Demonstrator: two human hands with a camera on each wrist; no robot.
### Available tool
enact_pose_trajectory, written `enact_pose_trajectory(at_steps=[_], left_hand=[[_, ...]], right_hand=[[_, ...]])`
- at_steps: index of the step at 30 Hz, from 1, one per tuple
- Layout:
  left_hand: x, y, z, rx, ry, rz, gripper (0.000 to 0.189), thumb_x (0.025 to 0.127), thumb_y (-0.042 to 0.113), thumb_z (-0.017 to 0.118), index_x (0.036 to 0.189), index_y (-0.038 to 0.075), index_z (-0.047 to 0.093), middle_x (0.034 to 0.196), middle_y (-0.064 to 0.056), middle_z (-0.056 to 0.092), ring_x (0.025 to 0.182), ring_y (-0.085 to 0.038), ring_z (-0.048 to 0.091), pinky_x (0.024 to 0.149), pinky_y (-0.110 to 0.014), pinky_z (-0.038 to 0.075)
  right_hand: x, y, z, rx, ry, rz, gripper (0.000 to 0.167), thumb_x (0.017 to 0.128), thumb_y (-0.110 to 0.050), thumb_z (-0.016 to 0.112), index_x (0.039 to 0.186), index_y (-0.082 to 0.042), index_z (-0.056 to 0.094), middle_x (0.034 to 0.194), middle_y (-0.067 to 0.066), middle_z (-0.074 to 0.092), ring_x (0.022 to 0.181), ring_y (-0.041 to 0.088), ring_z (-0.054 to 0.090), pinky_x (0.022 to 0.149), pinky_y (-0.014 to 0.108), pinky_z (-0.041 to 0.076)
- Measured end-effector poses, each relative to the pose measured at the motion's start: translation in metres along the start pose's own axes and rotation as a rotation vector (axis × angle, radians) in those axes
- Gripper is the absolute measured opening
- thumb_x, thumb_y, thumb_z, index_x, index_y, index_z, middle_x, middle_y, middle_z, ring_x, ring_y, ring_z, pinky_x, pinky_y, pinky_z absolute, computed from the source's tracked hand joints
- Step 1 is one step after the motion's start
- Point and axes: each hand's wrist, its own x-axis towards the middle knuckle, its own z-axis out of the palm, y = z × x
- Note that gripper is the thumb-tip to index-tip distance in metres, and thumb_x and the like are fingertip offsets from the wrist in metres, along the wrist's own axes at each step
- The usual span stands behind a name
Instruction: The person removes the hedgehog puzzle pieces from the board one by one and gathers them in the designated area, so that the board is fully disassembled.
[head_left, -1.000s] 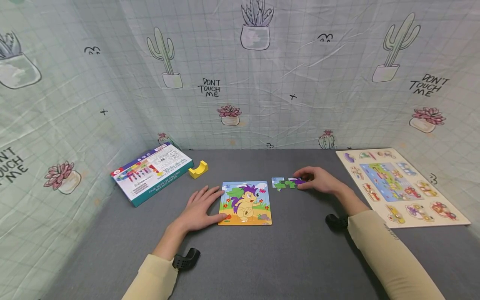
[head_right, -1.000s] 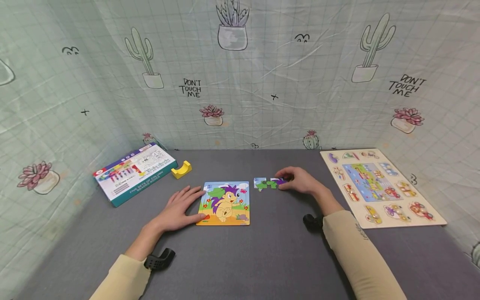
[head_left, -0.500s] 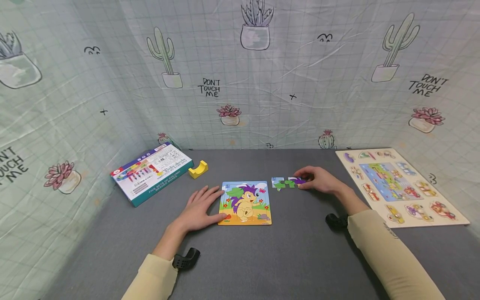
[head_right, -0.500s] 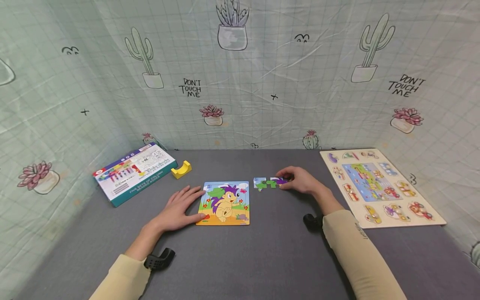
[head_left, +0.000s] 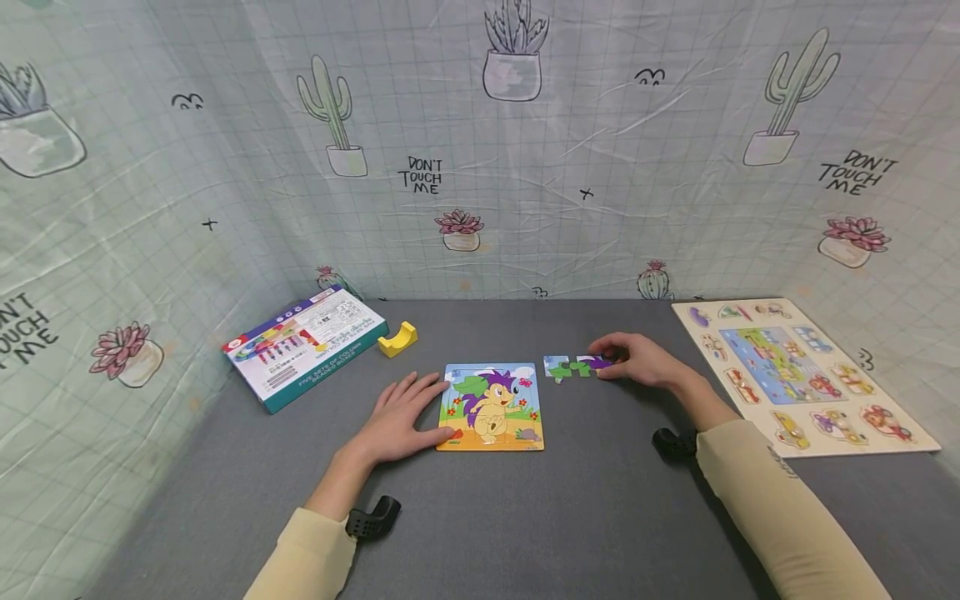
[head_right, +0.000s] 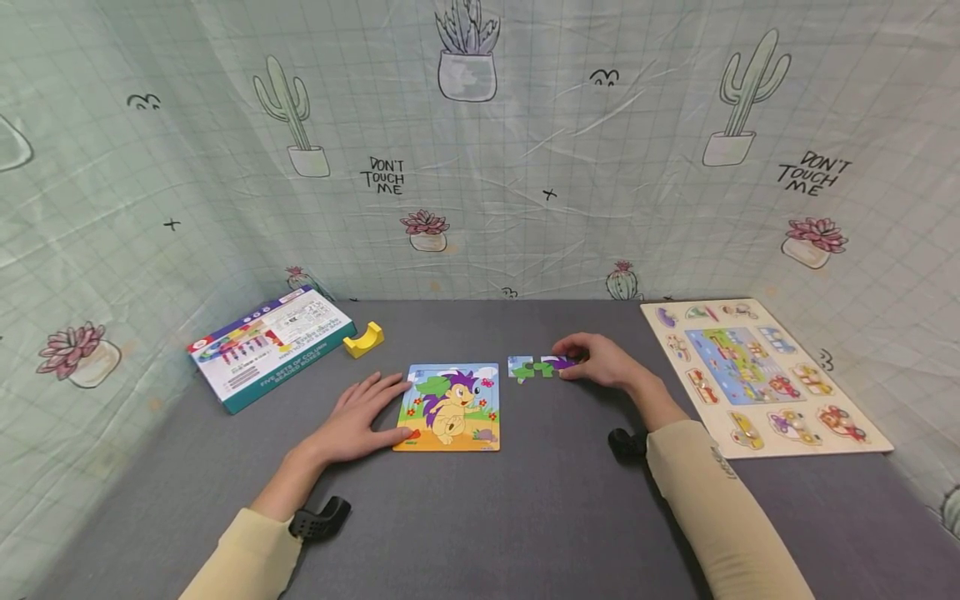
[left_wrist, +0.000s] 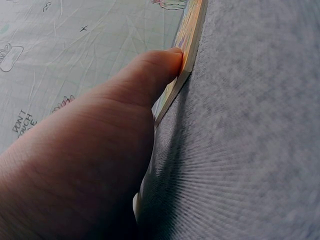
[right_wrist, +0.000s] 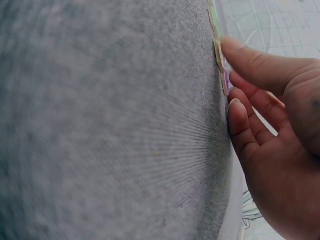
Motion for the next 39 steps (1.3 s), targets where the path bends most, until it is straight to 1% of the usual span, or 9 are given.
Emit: enact_pose_trajectory(at_steps=[4,8,11,16,22,26,33,39], left_hand=[[0.0,0.0,0.0,-0.001,-0.003,-0.001,0.079,0.091,0.057,0.064,0.154,0.015,0.043,0.161,-0.01,0.033,0.15,-0.041,0.016,0.116,-0.064,0.009],[0.0,-0.001,0.001,0.0,-0.002,0.001,0.079,0.091,0.058,0.064,0.155,0.015,0.043,0.161,-0.01,0.033,0.15,-0.041,0.016,0.116,-0.064,0.008],[0.0,-0.002,0.0,0.0,-0.005,-0.003,0.08,0.091,0.058,0.064,0.155,0.015,0.042,0.162,-0.009,0.032,0.15,-0.041,0.015,0.116,-0.063,0.008],[0.0,-0.001,0.0,-0.004,-0.001,-0.001,0.08,0.091,0.058,0.065,0.155,0.016,0.042,0.162,-0.009,0.032,0.15,-0.04,0.015,0.116,-0.063,0.007],[0.001,-0.001,0.0,-0.011,0.004,0.006,0.079,0.091,0.056,0.066,0.155,0.016,0.043,0.162,-0.009,0.033,0.15,-0.041,0.016,0.116,-0.063,0.008],[0.0,0.0,0.0,-0.009,0.0,0.0,0.079,0.091,0.056,0.066,0.155,0.016,0.043,0.162,-0.008,0.032,0.15,-0.04,0.015,0.116,-0.062,0.008],[0.0,0.001,-0.002,0.0,0.004,0.0,0.079,0.091,0.057,0.065,0.155,0.015,0.043,0.161,-0.01,0.034,0.15,-0.042,0.016,0.116,-0.064,0.009],[0.0,0.001,-0.002,0.012,-0.004,-0.008,0.08,0.091,0.059,0.064,0.155,0.016,0.042,0.161,-0.009,0.033,0.15,-0.041,0.016,0.116,-0.063,0.009]], right_hand=[[-0.001,-0.003,0.0,0.024,0.016,-0.027,0.043,0.091,-0.012,0.077,0.128,0.004,0.063,0.121,0.019,0.063,0.108,0.033,0.057,0.093,0.051,0.047],[0.002,-0.012,0.0,0.044,0.029,-0.039,0.046,0.092,-0.014,0.077,0.131,0.005,0.061,0.126,0.022,0.062,0.114,0.037,0.056,0.099,0.056,0.044],[0.005,-0.021,0.001,0.061,0.034,-0.05,0.05,0.092,-0.015,0.076,0.134,0.006,0.059,0.129,0.023,0.061,0.116,0.038,0.055,0.1,0.055,0.044],[0.009,-0.034,0.006,0.108,0.045,-0.077,0.051,0.092,-0.012,0.075,0.135,0.007,0.057,0.132,0.026,0.059,0.117,0.038,0.055,0.097,0.051,0.046],[0.016,-0.051,0.018,0.153,0.049,-0.091,0.052,0.09,-0.01,0.077,0.135,0.005,0.057,0.132,0.027,0.058,0.117,0.041,0.054,0.096,0.049,0.047],[0.023,-0.061,0.03,0.14,0.035,-0.102,0.053,0.09,-0.012,0.077,0.135,0.006,0.057,0.131,0.025,0.059,0.115,0.038,0.055,0.095,0.046,0.048],[0.033,-0.076,0.05,0.126,-0.028,-0.117,0.054,0.089,-0.015,0.079,0.135,0.005,0.058,0.13,0.023,0.06,0.113,0.036,0.056,0.094,0.047,0.049],[0.038,-0.08,0.064,0.048,-0.066,-0.134,0.05,0.089,-0.016,0.08,0.131,0.003,0.061,0.123,0.018,0.063,0.107,0.03,0.059,0.09,0.043,0.051]])
